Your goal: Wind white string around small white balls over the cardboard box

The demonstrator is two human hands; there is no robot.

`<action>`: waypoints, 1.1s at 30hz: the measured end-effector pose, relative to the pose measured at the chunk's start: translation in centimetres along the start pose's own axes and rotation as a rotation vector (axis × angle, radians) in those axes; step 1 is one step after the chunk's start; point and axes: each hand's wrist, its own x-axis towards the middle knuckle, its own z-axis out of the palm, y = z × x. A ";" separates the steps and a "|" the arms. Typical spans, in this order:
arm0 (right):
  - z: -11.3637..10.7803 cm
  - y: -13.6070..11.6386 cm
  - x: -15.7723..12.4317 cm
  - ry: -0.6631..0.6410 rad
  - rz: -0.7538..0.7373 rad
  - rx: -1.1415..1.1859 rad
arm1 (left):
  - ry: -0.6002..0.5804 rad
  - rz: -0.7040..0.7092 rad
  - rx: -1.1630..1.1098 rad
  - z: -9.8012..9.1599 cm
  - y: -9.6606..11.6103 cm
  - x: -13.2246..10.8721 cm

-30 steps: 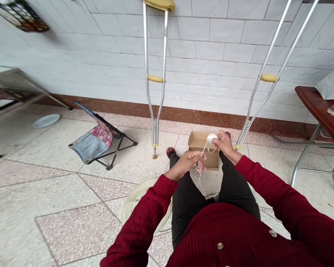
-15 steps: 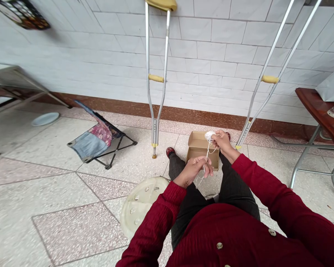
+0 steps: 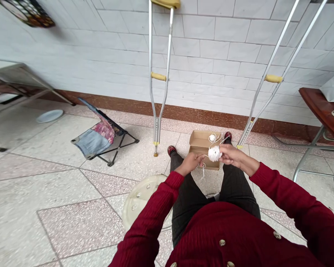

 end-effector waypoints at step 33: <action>-2.6 5.7 5.0 0.427 -0.013 -0.258 | -0.168 0.095 0.068 2.4 3.0 0.7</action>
